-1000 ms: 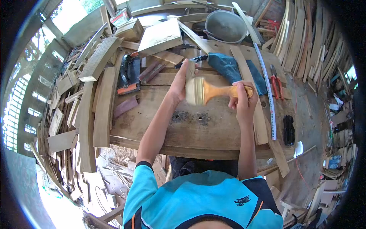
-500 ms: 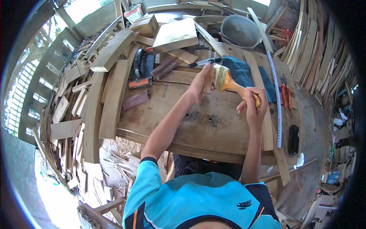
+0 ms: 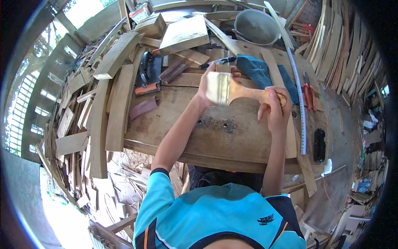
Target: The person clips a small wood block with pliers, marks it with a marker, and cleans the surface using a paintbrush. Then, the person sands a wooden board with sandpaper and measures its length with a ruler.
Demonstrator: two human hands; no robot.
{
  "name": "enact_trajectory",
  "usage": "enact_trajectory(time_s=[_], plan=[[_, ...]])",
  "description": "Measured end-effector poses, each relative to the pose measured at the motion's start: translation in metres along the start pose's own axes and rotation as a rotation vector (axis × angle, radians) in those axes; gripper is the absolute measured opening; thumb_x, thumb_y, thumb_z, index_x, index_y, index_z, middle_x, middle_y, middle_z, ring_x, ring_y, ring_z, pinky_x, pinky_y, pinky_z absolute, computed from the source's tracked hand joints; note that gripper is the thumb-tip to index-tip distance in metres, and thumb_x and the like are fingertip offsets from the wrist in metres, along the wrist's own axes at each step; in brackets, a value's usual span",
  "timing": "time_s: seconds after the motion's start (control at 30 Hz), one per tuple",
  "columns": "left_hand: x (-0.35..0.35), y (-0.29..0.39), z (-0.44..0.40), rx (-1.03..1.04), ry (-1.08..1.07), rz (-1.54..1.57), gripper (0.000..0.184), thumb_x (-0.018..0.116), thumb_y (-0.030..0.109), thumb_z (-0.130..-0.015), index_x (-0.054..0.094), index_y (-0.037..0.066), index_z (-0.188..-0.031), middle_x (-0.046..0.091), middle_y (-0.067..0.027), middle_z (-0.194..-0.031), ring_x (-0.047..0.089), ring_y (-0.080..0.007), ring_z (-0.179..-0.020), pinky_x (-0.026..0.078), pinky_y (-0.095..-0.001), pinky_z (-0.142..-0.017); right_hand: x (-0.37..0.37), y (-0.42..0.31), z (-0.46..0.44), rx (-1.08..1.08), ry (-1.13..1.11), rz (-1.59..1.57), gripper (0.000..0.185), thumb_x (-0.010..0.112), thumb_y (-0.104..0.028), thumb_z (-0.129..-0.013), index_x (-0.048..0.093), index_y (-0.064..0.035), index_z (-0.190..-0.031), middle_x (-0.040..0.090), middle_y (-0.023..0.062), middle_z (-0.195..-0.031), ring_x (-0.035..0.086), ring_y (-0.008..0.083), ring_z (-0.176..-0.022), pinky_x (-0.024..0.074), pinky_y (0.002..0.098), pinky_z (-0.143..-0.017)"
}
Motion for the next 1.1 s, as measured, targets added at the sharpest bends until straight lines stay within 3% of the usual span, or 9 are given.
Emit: enact_trajectory(time_s=[0.1, 0.3, 0.33, 0.5, 0.63, 0.83, 0.97, 1.03, 1.1], plan=[[-0.002, -0.003, 0.004, 0.116, 0.361, -0.294, 0.059, 0.038, 0.052, -0.085, 0.047, 0.002, -0.115, 0.054, -0.0126, -0.110, 0.056, -0.0228, -0.095, 0.046, -0.0325, -0.083, -0.020, -0.004, -0.005, -0.143, 0.187, 0.171, 0.016, 0.046, -0.014, -0.087, 0.050, -0.0004, -0.092, 0.053, 0.0086, -0.072, 0.046, 0.0120, -0.039, 0.0363, 0.0213, -0.034], [-0.007, -0.004, -0.002, 0.165, 0.210, -0.275, 0.048, 0.042, 0.047, -0.086, 0.052, 0.005, -0.106, 0.059, -0.0074, -0.099, 0.057, -0.0166, -0.089, 0.046, -0.0303, -0.081, -0.016, -0.006, 0.000, -0.218, 0.320, 0.150, 0.013, 0.048, -0.013, -0.087, 0.049, -0.0009, -0.091, 0.053, 0.0070, -0.071, 0.051, 0.0105, -0.042, 0.0388, 0.0209, -0.035], [-0.002, -0.002, 0.004, 0.195, 0.371, -0.321, 0.046, 0.042, 0.047, -0.086, 0.054, 0.005, -0.103, 0.059, -0.0079, -0.096, 0.056, -0.0171, -0.086, 0.046, -0.0308, -0.081, -0.007, -0.004, 0.002, -0.168, 0.202, 0.102, 0.012, 0.048, -0.012, -0.087, 0.049, -0.0009, -0.090, 0.053, 0.0070, -0.071, 0.051, 0.0101, -0.042, 0.0377, 0.0206, -0.034], [-0.009, 0.008, 0.008, 0.195, 0.335, -0.203, 0.050, 0.043, 0.046, -0.085, 0.052, 0.003, -0.108, 0.058, -0.0120, -0.100, 0.056, -0.0217, -0.091, 0.043, -0.0356, -0.086, 0.023, -0.002, 0.012, 0.006, -0.194, 0.029, 0.010, 0.048, -0.011, -0.087, 0.049, -0.0013, -0.089, 0.053, 0.0068, -0.069, 0.048, 0.0096, -0.039, 0.0347, 0.0204, -0.032], [0.005, 0.007, 0.008, 0.064, 0.077, -0.070, 0.056, 0.039, 0.047, -0.086, 0.048, 0.001, -0.115, 0.054, -0.0141, -0.111, 0.054, -0.0278, -0.097, 0.041, -0.0382, -0.089, 0.008, 0.005, 0.004, 0.043, 0.012, 0.038, 0.012, 0.047, -0.011, -0.087, 0.049, -0.0002, -0.090, 0.052, 0.0070, -0.067, 0.047, 0.0097, -0.038, 0.0340, 0.0207, -0.032], [0.009, -0.003, 0.004, 0.038, 0.107, -0.195, 0.054, 0.037, 0.046, -0.088, 0.045, 0.002, -0.117, 0.055, -0.0119, -0.109, 0.057, -0.0256, -0.092, 0.046, -0.0348, -0.082, -0.012, -0.006, 0.000, -0.363, 0.384, 0.206, 0.012, 0.046, -0.010, -0.088, 0.049, -0.0006, -0.094, 0.052, 0.0074, -0.071, 0.048, 0.0106, -0.040, 0.0361, 0.0200, -0.036], [-0.008, 0.001, -0.001, 0.147, 0.120, -0.167, 0.046, 0.038, 0.042, -0.088, 0.047, 0.003, -0.112, 0.056, -0.0092, -0.106, 0.057, -0.0233, -0.089, 0.048, -0.0342, -0.079, -0.005, -0.002, 0.003, -0.232, 0.317, 0.106, 0.013, 0.046, -0.012, -0.088, 0.050, -0.0013, -0.093, 0.052, 0.0075, -0.069, 0.046, 0.0104, -0.039, 0.0343, 0.0200, -0.035], [-0.021, 0.004, 0.001, 0.174, 0.396, -0.328, 0.043, 0.039, 0.041, -0.088, 0.048, 0.004, -0.109, 0.057, -0.0071, -0.102, 0.058, -0.0223, -0.086, 0.048, -0.0346, -0.079, -0.003, 0.007, 0.005, -0.152, 0.311, 0.041, 0.014, 0.045, -0.014, -0.088, 0.051, -0.0020, -0.092, 0.051, 0.0071, -0.066, 0.045, 0.0103, -0.038, 0.0331, 0.0201, -0.034], [-0.034, 0.003, -0.011, 0.196, 0.238, -0.221, 0.046, 0.038, 0.040, -0.088, 0.045, 0.004, -0.116, 0.057, -0.0087, -0.097, 0.059, -0.0235, -0.084, 0.051, -0.0349, -0.070, 0.004, 0.011, 0.006, -0.037, 0.219, 0.013, 0.015, 0.042, -0.016, -0.090, 0.050, -0.0037, -0.093, 0.052, 0.0094, -0.069, 0.041, 0.0100, -0.037, 0.0318, 0.0204, -0.033]])
Point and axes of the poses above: each hand's wrist, its own z-axis away from the middle knuckle, its own x-axis out of the palm, y = z × x, the point moved 4 cm from there along -z, towards the middle knuckle
